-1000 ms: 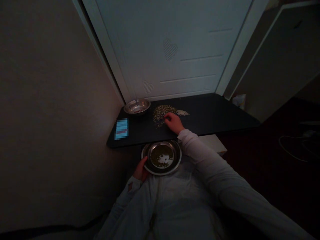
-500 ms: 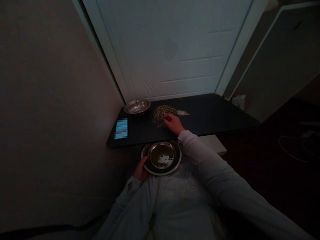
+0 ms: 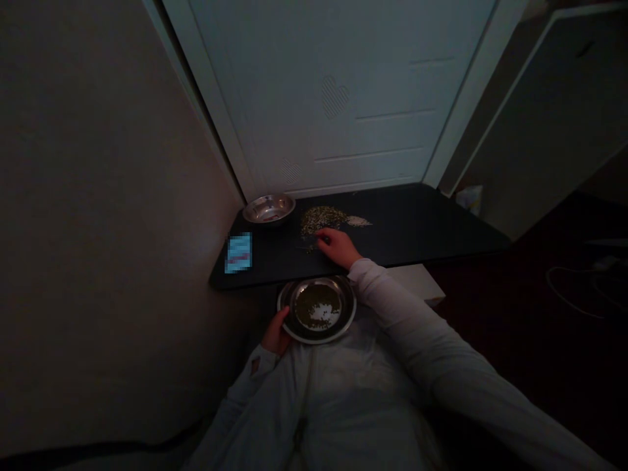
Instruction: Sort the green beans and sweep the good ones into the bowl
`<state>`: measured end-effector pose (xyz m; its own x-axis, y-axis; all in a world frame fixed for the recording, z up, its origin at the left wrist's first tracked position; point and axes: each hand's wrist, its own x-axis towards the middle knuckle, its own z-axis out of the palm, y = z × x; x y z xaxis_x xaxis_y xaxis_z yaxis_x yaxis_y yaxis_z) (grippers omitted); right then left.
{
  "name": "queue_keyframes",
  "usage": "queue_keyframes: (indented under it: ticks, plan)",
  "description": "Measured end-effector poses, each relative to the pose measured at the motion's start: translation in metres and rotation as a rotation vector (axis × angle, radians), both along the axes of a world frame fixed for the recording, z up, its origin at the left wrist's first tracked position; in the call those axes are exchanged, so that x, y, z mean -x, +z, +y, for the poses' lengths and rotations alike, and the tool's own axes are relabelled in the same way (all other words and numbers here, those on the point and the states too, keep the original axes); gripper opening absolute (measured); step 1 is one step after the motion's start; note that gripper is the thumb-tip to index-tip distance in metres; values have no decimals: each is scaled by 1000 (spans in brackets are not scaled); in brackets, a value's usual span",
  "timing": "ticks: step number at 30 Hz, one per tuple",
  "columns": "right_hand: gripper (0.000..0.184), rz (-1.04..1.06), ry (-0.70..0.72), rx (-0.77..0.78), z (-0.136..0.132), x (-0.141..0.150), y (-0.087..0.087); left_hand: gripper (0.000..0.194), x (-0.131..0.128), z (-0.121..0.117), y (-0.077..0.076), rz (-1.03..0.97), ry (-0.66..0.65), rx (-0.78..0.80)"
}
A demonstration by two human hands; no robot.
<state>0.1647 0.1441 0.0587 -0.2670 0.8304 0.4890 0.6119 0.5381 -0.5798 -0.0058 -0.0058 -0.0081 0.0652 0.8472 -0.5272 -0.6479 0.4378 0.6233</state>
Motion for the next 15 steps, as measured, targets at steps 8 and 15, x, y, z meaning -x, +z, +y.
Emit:
queue_keyframes:
  ticks: [8,15]
  plan:
    - [26,-88,34,-32,-4,1,2,17,0,1,-1,7,29,-1]
    - [27,-159,7,-61,-8,1,5,22,-1,0,3,30,-9,28]
